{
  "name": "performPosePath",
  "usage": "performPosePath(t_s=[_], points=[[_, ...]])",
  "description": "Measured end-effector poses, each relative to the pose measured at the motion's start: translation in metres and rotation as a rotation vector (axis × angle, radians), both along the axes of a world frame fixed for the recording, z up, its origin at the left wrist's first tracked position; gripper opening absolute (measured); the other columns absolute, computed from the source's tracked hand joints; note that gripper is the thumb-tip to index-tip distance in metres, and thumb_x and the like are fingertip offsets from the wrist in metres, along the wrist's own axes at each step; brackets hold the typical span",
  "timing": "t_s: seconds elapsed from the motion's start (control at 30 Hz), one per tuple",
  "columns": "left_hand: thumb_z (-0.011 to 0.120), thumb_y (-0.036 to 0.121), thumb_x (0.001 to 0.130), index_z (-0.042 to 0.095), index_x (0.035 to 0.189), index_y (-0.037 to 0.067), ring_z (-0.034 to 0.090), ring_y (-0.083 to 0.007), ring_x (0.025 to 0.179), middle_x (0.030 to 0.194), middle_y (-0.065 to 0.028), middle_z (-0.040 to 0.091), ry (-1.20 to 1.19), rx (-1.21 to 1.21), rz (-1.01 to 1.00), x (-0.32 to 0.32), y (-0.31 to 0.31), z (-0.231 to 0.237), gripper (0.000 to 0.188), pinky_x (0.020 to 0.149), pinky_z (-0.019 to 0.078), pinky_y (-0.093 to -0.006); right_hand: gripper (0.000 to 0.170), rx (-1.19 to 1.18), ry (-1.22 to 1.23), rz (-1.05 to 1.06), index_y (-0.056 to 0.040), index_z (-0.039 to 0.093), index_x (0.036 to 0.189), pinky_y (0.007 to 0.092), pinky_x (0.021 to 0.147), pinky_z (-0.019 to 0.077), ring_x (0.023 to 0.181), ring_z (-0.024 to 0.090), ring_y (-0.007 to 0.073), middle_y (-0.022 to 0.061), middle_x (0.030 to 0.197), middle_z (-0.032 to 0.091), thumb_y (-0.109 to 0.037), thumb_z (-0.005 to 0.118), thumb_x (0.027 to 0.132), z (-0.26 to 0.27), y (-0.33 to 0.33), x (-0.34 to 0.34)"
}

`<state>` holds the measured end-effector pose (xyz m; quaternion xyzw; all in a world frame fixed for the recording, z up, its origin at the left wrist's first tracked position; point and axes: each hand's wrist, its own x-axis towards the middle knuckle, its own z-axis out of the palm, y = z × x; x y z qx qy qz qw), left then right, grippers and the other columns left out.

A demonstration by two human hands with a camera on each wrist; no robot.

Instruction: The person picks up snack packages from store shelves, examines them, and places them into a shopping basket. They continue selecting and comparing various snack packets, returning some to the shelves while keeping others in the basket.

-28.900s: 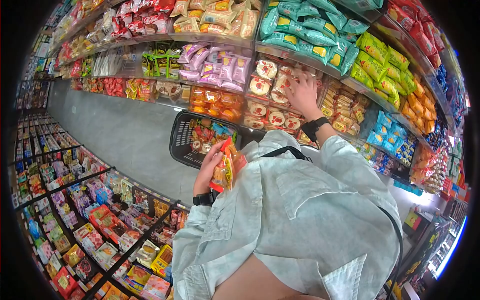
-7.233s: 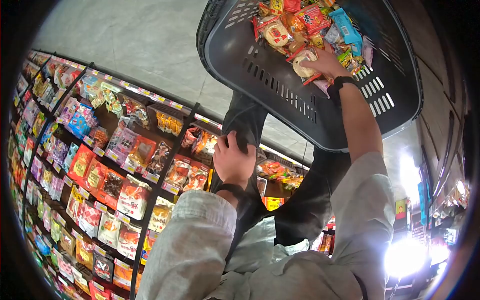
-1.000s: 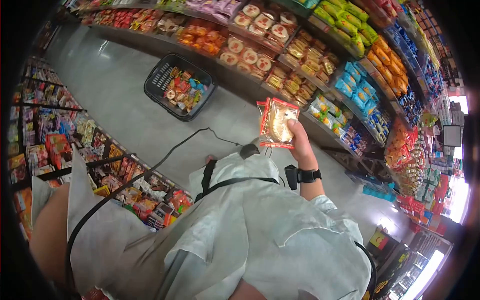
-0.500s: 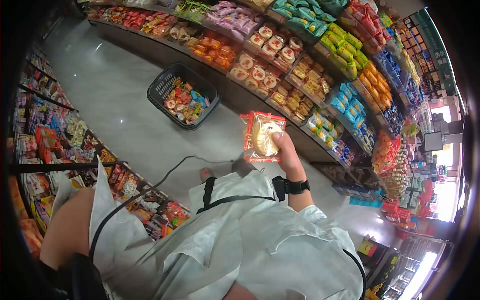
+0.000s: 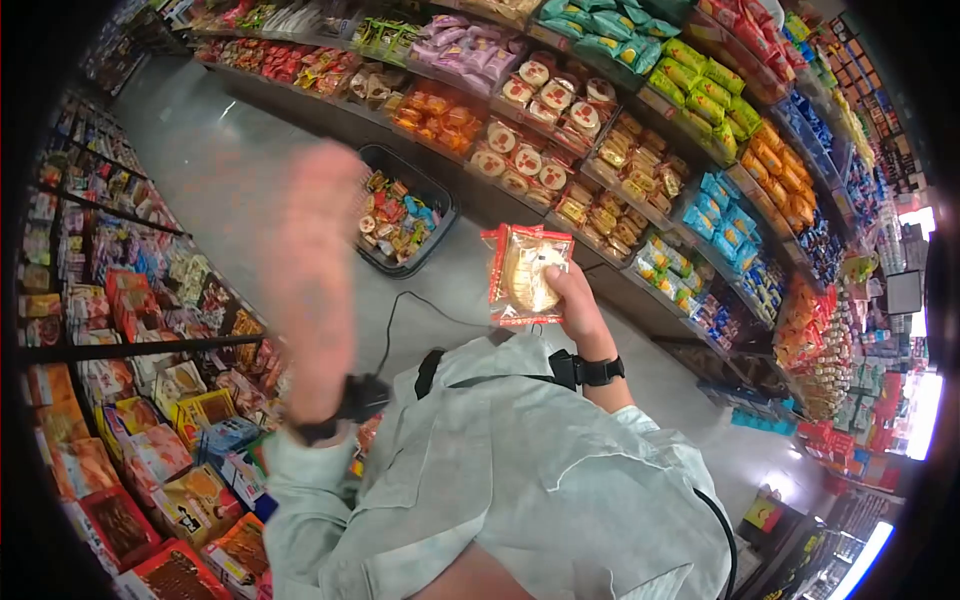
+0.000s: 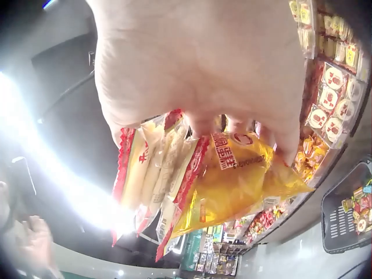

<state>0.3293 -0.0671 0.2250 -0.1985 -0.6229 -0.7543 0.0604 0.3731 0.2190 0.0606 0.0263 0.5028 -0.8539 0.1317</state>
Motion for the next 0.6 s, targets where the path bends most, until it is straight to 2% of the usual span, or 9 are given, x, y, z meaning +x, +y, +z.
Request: performPosePath(t_s=[0.03,0.07,0.1,0.13,0.17,0.23,0.3,0.43,0.6], points=[[0.061,0.034,0.1,0.018,0.163,0.007,0.031,-0.0285,0.151,0.165,-0.0144,0.027,-0.233,0.016,-0.06,-0.004,0.023,-0.05,0.08,0.123,0.0282,-0.0423,0.045,0.017,0.007,0.003,0.0017,0.053,0.138,0.0311,0.097,0.0516,0.112,0.063,0.0132,0.0053,0.123,0.067,-0.025,0.06,0.102,-0.003,0.006,-0.003],[0.067,0.046,0.096,0.014,0.164,0.009,0.029,-0.0291,0.152,0.167,-0.0128,0.022,-0.415,0.048,-0.15,-0.001,0.04,-0.097,0.094,0.124,0.0248,-0.0455,0.046,0.063,0.001,0.009,0.0017,0.053,0.138,0.0312,0.098,0.051,0.113,0.063,0.0135,0.005,0.125,0.066,-0.025,0.06,0.102,-0.006,0.012,-0.007],[0.068,0.044,0.096,0.013,0.164,0.011,0.028,-0.0286,0.152,0.167,-0.0113,0.021,-0.492,0.077,-0.23,0.008,0.056,-0.123,0.093,0.123,0.0256,-0.0457,0.047,0.111,-0.01,0.024,0.0017,0.052,0.139,0.0313,0.099,0.0503,0.114,0.062,0.0139,0.0046,0.126,0.065,-0.026,0.06,0.101,-0.008,0.017,-0.01],[0.068,0.043,0.097,0.013,0.164,0.013,0.029,-0.0279,0.152,0.166,-0.0102,0.022,-0.585,0.143,-0.28,0.017,0.069,-0.137,0.092,0.122,0.027,-0.0456,0.048,0.158,-0.028,0.045,0.0017,0.052,0.139,0.0313,0.1,0.0497,0.115,0.061,0.0142,0.0043,0.127,0.064,-0.026,0.06,0.101,-0.012,0.021,-0.012],[0.069,0.041,0.097,0.012,0.164,0.015,0.03,-0.0272,0.151,0.166,-0.0091,0.023,-0.681,0.209,-0.322,0.026,0.083,-0.151,0.092,0.122,0.0284,-0.0455,0.052,0.164,-0.007,0.101,0.0023,0.05,0.142,0.0332,0.109,0.043,0.126,0.054,0.0174,0.006,0.142,0.054,-0.026,0.061,0.1,-0.007,0.023,-0.015],[0.069,0.037,0.098,0.014,0.164,0.017,0.033,-0.0255,0.149,0.163,-0.0079,0.029,-0.881,0.416,-0.344,0.036,0.102,-0.162,0.089,0.119,0.0325,-0.0447,0.054,0.265,0.133,0.151,0.0024,0.048,0.145,0.035,0.114,0.0372,0.133,0.048,0.0195,0.0072,0.15,0.044,-0.024,0.061,0.099,-0.01,0.029,-0.02],[0.07,0.036,0.098,0.015,0.164,0.019,0.039,-0.0238,0.146,0.16,-0.0064,0.035,-0.898,0.399,-0.323,0.027,0.107,-0.164,0.087,0.117,0.0357,-0.045,0.056,0.263,0.195,0.218,0.0026,0.046,0.147,0.0378,0.12,0.0296,0.143,0.038,0.0231,0.0091,0.16,0.028,-0.019,0.06,0.097,-0.009,0.037,-0.028],[0.066,0.026,0.101,0.023,0.16,0.016,0.044,-0.0217,0.141,0.153,-0.0055,0.043,-0.924,0.423,-0.258,0.018,0.12,-0.167,0.074,0.115,0.0398,-0.0446,0.061,0.009,0.098,0.34,0.003,0.039,0.152,0.0395,0.122,0.0275,0.149,0.031,0.0253,0.0126,0.163,0.026,-0.017,0.057,0.097,0.0,0.045,-0.046],[0.062,0.023,0.103,0.025,0.159,0.012,0.045,-0.0223,0.14,0.153,-0.0074,0.043,-0.945,0.51,-0.189,0.002,0.123,-0.184,0.068,0.114,0.0415,-0.0441,0.066,0.196,0.231,0.402,0.001,0.03,0.158,0.0386,0.123,0.0233,0.153,0.026,0.0264,0.0121,0.167,0.024,-0.021,0.051,0.1,-0.005,0.047,-0.076]])
